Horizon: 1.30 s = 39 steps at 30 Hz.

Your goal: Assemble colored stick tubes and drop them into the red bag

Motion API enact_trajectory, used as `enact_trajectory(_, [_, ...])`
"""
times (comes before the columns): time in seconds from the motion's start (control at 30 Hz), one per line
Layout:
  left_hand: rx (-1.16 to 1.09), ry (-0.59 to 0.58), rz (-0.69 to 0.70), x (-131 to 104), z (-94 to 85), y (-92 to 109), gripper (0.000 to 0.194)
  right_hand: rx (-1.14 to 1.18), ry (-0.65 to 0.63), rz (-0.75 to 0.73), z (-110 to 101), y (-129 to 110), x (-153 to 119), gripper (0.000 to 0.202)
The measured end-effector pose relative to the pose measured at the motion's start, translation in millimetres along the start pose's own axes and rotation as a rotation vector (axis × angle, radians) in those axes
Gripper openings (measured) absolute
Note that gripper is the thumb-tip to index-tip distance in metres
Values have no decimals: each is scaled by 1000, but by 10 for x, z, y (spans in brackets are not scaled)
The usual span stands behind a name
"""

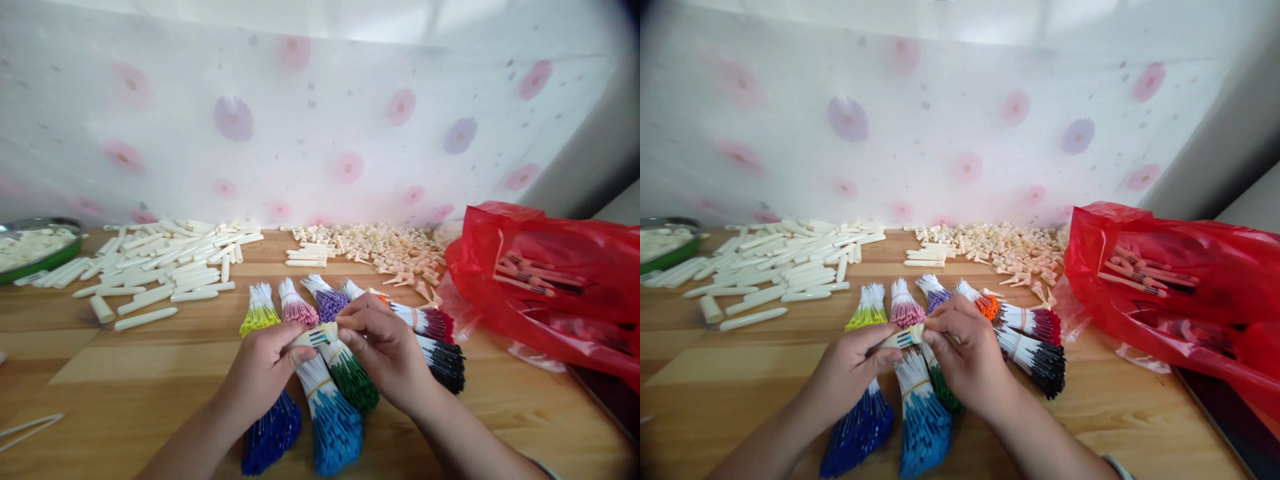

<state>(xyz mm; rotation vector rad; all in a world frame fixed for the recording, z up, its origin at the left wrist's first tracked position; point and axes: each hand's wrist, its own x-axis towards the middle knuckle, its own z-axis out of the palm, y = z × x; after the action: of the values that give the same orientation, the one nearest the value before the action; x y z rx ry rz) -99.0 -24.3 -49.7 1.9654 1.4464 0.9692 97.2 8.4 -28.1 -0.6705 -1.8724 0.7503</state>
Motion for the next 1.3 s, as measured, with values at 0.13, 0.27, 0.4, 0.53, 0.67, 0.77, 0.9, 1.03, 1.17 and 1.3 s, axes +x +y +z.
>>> enact_trajectory(0.13, [-201,-167,-53,3,-26,22,34,2,-98,-19,-70,-49,22,12])
enact_trajectory(0.27, [-272,-202,-55,10,-16,11,31,-18,-136,-65,-96,-64,15,12])
enact_trajectory(0.4, [-160,-58,-84,22,22,-36,21,-51,-20,-120,-72,-51,-35,16])
enact_trajectory(0.53, [-54,39,-23,36,50,-76,21,-82,33,-181,-64,-73,-65,21])
enact_trajectory(0.67, [-74,19,82,47,53,-74,22,-124,34,-213,-68,-140,-67,20])
enact_trajectory(0.77, [-203,-29,102,38,48,-66,30,-136,33,-257,-92,-229,-73,22])
enact_trajectory(0.9, [-409,-64,44,11,35,-73,38,-178,57,-322,-183,-393,-103,26])
enact_trajectory(1.03, [-479,-91,-3,0,22,-97,38,-225,58,-332,-279,-527,-147,29])
enact_trajectory(1.17, [-521,-92,-1,12,28,-108,32,-275,51,-314,-306,-591,-169,30])
enact_trajectory(1.3, [-545,-94,19,31,37,-102,25,-323,47,-306,-292,-620,-155,23])
